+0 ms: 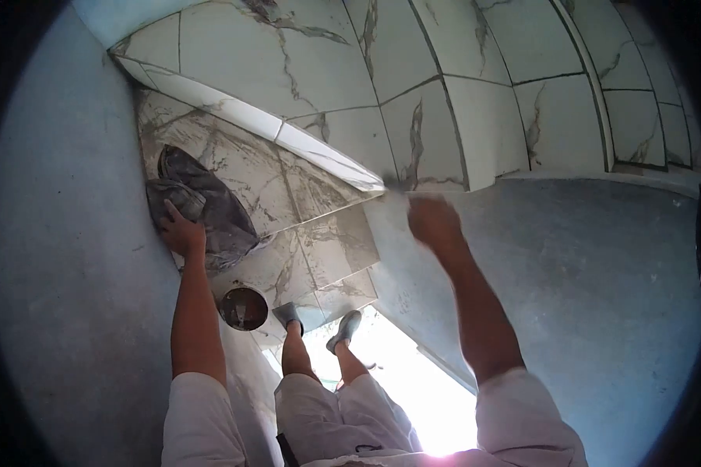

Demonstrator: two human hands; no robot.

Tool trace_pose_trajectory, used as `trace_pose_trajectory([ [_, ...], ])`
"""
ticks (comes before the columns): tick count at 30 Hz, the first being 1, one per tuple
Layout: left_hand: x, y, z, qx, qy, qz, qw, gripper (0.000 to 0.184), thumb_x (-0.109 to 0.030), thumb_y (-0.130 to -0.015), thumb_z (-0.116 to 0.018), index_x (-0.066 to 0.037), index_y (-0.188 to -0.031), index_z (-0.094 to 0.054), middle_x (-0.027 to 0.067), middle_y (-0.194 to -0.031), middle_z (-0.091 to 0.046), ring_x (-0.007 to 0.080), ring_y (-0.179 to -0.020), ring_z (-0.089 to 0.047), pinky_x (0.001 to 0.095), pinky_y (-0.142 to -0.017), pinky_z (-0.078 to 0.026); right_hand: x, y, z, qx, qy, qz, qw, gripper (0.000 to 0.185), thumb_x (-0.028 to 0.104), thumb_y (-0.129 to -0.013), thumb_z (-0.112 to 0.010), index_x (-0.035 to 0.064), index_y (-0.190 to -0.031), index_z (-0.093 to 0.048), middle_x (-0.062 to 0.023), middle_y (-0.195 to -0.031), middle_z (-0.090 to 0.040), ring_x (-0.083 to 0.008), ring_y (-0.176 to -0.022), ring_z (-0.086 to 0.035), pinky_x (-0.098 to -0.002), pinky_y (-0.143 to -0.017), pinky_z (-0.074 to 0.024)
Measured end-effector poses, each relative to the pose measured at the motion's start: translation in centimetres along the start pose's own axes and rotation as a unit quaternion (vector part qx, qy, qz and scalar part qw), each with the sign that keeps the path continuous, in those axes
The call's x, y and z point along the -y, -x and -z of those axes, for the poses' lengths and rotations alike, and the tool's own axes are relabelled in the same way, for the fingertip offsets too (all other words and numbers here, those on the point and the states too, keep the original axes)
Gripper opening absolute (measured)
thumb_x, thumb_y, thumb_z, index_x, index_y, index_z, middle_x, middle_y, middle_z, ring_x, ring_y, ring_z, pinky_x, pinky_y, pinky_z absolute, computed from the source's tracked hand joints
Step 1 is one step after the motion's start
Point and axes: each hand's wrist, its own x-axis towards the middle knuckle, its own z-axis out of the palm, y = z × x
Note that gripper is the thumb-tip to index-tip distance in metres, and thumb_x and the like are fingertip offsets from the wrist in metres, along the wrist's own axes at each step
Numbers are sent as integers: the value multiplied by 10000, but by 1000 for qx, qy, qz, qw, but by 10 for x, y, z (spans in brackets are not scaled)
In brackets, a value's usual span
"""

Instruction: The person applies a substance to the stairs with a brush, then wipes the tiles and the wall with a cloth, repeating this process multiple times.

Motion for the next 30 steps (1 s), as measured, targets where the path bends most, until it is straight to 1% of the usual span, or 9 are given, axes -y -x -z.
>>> trace_pose_trajectory([
  [5, 13, -7, 41, -6, 82, -61, 995, 398, -210, -797, -709, -45, -1148, -621, 218, -1102, -563, 391, -970, -574, 471, -800, -471, 5, 54, 57, 27, -86, -67, 994, 275, 272, -932, -492, 118, -1081, -665, -227, -930, -668, -406, -875, -652, -513, -771, -517],
  [10, -22, 58, 214, -35, 255, -53, 965, 289, -165, -792, -676, 17, -1014, -641, 207, -937, -610, 373, -895, -603, 452, -788, -460, 24, -45, 47, -112, -170, 0, 979, 273, 270, -946, -486, 80, -1050, -650, -250, -838, -649, -434, -801, -634, -540, -733, -496],
  [16, -135, 55, 339, 136, 787, -128, 589, 270, -75, -760, -698, 47, -992, -629, 56, -887, -642, 136, -772, -585, 275, -735, -479, 13, 83, -4, 60, -134, 3, 989, 296, 290, -948, -463, 105, -1080, -653, -188, -926, -684, -410, -803, -654, -504, -754, -529],
  [19, -221, 38, 337, 41, 661, -242, 709, 539, -277, -707, -761, 41, -1110, -598, 194, -978, -599, 282, -853, -602, 414, -767, -495, 32, 125, -9, 49, -290, -25, 955, 306, 218, -939, -479, 58, -1164, -612, -239, -963, -667, -424, -952, -637, -506, -817, -507],
  [21, -251, 53, 309, -27, 677, -295, 673, 798, -324, -761, -723, 12, -1391, -364, 256, -1201, -467, 386, -1053, -533, 481, -925, -435, 51, 111, 1, 23, -328, 21, 944, 315, 210, -942, -469, 44, -1181, -588, -251, -976, -661, -432, -957, -633, -507, -823, -501],
  [23, -221, 90, 301, -89, 543, -308, 776, 745, -377, -790, -744, 37, -1323, -429, 253, -1134, -516, 357, -1139, -506, 467, -950, -440, 75, 87, 29, 22, -379, 26, 925, 332, 189, -953, -445, 14, -1228, -509, -271, -1013, -643, -451, -937, -630, -505, -824, -490],
  [27, -142, 155, 206, 92, 510, -32, 854, 541, -408, -801, -747, 26, -1048, -541, 161, -1019, -553, 278, -960, -555, 433, -832, -449, 138, 37, 58, 7, -426, 77, 901, 332, 187, -965, -437, 15, -1248, -462, -270, -1037, -630, -439, -937, -628, -497, -810, -489],
  [29, -128, 156, 193, 353, 679, 240, 598, 463, -406, -855, -693, -5, -1038, -546, 107, -997, -547, 218, -912, -559, 407, -780, -471, 177, 25, 56, 0, -486, 168, 858, 322, 194, -963, -448, 12, -1227, -467, -238, -1058, -634, -413, -974, -622, -478, -806, -493],
  [30, -124, 147, 182, 323, 733, 233, 551, 375, -393, -893, -630, -34, -955, -545, 83, -887, -562, 172, -815, -561, 359, -624, -476, 192, 10, 44, 47, -409, 234, 881, 352, 194, -944, -462, 19, -1249, -458, -230, -1077, -633, -398, -995, -619, -463, -822, -500],
])
